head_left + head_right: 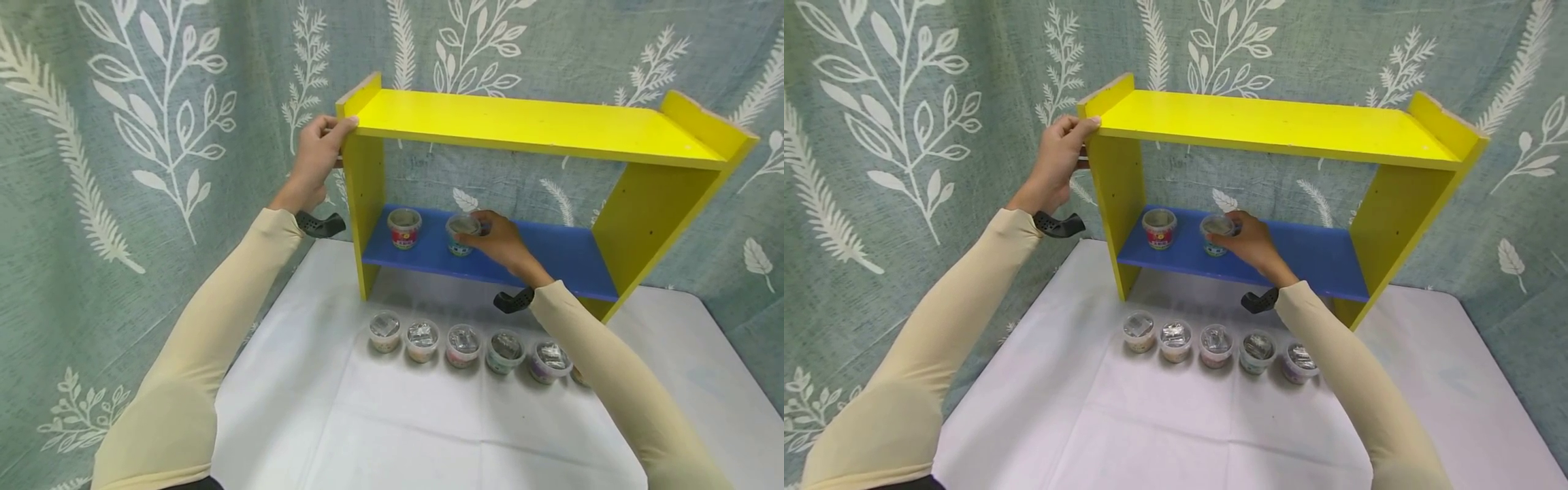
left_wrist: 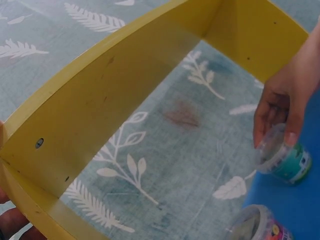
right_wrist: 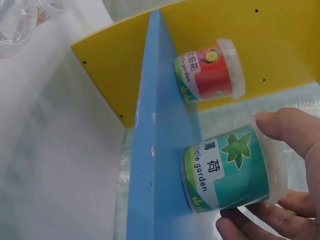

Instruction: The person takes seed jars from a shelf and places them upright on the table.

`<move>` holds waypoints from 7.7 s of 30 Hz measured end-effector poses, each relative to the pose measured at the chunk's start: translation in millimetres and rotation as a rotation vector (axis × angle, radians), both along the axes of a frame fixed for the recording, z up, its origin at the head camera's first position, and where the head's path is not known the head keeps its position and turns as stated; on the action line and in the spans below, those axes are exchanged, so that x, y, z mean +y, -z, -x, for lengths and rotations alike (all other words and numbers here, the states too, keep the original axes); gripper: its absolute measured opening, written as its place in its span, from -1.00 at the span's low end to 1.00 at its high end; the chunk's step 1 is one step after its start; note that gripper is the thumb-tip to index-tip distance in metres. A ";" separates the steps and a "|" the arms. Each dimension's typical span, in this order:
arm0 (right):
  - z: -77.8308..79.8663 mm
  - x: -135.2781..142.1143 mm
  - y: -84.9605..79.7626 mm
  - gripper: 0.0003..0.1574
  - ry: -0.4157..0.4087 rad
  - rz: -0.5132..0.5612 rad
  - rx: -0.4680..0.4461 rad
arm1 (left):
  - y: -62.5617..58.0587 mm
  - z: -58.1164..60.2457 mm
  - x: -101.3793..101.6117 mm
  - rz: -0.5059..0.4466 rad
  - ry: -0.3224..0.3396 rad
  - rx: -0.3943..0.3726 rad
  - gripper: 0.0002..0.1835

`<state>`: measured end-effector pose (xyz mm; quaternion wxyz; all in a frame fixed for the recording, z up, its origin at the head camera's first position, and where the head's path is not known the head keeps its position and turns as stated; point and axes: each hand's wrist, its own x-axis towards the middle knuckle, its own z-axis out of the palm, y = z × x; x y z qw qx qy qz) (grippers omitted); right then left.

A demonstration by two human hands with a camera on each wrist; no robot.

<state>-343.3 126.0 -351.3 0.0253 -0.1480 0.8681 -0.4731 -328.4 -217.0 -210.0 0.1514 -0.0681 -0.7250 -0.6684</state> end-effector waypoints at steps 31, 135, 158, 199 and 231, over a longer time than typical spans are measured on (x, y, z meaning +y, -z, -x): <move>-42.1 -13.1 -6.5 -0.06 -0.032 -0.040 0.129 | 1.0 -2.5 1.3 0.009 0.000 0.008 -0.59; -146.7 -91.3 69.7 -0.22 -0.426 -0.121 0.131 | 0.3 -2.3 -1.3 -0.008 0.010 -0.011 -0.60; -153.5 -98.0 88.3 -0.16 -0.473 -0.286 0.224 | -0.2 -1.3 -0.6 0.006 0.001 -0.020 -0.57; -157.0 -100.8 75.2 -0.38 -0.530 -0.413 0.440 | 0.6 -0.6 -3.1 -0.005 0.008 -0.012 -0.59; -77.4 -89.4 18.4 -0.35 -0.227 -0.109 0.366 | 1.6 -0.4 -4.1 0.014 0.021 0.013 -0.58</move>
